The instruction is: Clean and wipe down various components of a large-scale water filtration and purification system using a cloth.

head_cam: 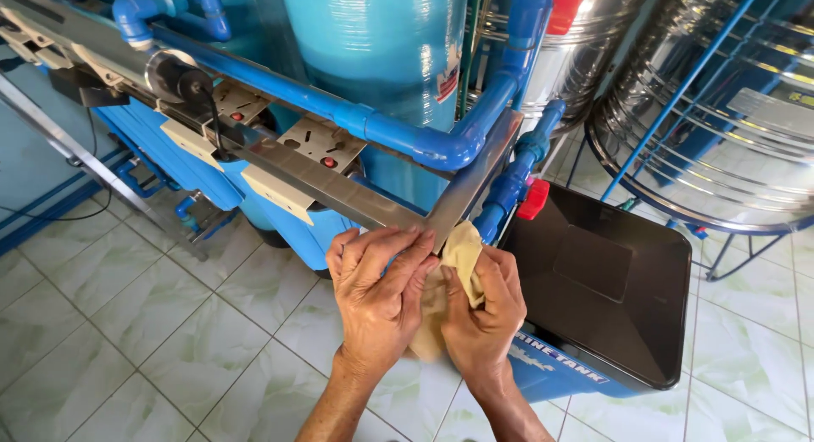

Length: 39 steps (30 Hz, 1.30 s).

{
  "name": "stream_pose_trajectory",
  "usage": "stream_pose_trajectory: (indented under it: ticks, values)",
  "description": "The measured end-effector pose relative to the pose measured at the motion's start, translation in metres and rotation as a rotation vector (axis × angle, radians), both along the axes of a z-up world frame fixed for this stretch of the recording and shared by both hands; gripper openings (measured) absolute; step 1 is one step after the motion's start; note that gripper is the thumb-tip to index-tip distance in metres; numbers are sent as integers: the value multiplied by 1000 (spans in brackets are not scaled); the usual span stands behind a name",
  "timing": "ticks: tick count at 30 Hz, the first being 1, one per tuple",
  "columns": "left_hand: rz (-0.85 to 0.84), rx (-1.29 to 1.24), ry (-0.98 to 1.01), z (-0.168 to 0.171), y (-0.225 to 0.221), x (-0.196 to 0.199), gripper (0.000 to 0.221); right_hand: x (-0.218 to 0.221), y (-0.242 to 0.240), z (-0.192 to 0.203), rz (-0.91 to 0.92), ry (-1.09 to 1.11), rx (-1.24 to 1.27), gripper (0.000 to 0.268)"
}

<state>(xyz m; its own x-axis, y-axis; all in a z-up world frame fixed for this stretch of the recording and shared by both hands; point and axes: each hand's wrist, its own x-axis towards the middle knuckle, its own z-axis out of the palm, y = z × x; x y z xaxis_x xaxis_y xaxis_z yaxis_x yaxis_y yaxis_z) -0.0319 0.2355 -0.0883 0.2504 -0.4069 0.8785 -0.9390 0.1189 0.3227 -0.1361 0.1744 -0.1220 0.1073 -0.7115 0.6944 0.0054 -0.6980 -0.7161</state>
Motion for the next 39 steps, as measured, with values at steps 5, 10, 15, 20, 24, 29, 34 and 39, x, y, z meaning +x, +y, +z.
stream_pose_trajectory:
  ticks: [5, 10, 15, 20, 24, 29, 34, 39]
  values:
    - [-18, -9, -17, -3, 0, 3, 33, 6, -49, 7, -167, 95, -2, 21]
    - [-35, -65, -27, -8, -5, 7, 32, 11, -56, 17, -254, 132, 86, 14]
    - [-56, -64, -13, -14, -7, 9, 34, 0, -6, 20, -134, 139, -278, 29]
    - [-58, -69, -19, -9, -3, 8, 33, -8, -38, 36, -90, 300, -423, 47]
    - [-32, -69, -34, -9, -2, 7, 33, -11, -116, 44, -61, 412, -519, 56]
    - [-20, -11, -15, 8, 5, 4, 31, -12, -113, 50, -10, 420, -502, 59]
    - [-112, 42, 13, 27, 4, 0, 35, -24, -68, 48, 51, 442, -601, 54]
    - [-64, 68, 3, 23, 5, -4, 24, -18, -94, 53, 121, 419, -507, 50]
